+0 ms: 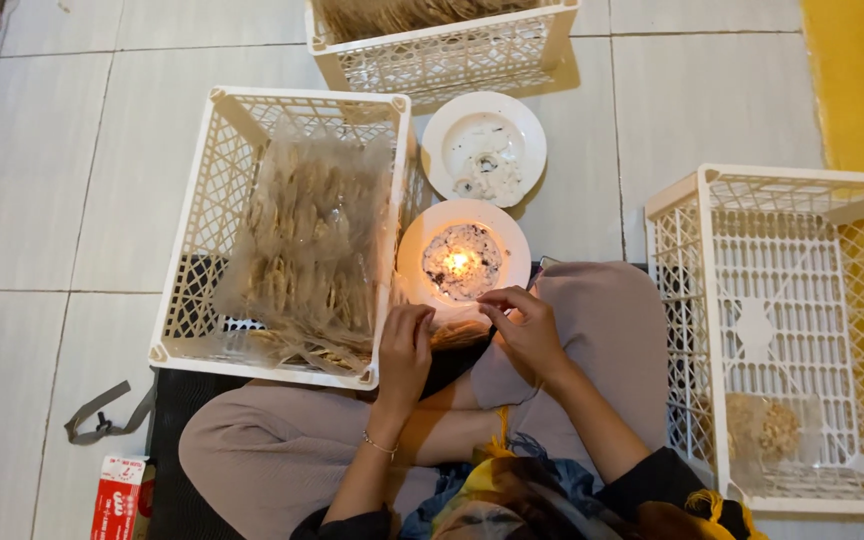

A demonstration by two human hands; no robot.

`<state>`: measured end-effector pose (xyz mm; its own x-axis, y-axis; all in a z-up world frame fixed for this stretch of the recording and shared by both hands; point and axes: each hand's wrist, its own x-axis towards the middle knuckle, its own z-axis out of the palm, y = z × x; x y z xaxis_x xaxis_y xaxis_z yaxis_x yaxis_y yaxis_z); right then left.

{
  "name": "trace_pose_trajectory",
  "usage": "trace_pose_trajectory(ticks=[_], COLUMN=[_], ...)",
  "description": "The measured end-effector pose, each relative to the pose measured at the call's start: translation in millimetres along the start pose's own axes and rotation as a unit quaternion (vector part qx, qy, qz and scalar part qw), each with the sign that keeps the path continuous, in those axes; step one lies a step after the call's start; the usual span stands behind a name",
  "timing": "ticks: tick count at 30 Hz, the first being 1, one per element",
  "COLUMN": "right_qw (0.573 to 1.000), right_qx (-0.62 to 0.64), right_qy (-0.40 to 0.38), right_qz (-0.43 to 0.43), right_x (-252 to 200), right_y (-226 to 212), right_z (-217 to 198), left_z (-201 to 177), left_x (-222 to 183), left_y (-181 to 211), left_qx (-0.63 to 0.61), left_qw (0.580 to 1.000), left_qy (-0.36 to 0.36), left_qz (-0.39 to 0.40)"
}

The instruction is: Sealing plastic bags filled with snacks using a candle flame.

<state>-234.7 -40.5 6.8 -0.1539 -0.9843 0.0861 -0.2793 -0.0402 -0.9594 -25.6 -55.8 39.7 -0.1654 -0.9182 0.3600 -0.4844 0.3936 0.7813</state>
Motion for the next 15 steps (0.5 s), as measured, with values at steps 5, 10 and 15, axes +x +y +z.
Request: trace_pose_trajectory(ticks=[5,10,15], right_qw=[1.0,0.999,0.998], right_qx=[0.003,0.014,0.038], right_qy=[0.013,-0.033,-0.04], right_qz=[0.024,0.002,-0.009], right_x=[-9.1,-1.7,-1.8], right_y=[5.3,3.3,29.2], right_z=[-7.3,-6.7,1.8], left_z=[0.1,-3.6,-5.2], left_x=[-1.3,-1.6,-0.1], left_y=[1.0,-0.3,18.9], left_qx=[-0.023,-0.053,0.068], left_qw=[0.999,0.997,0.996], left_qy=[-0.006,-0.039,-0.01], left_qz=[-0.029,-0.038,0.065])
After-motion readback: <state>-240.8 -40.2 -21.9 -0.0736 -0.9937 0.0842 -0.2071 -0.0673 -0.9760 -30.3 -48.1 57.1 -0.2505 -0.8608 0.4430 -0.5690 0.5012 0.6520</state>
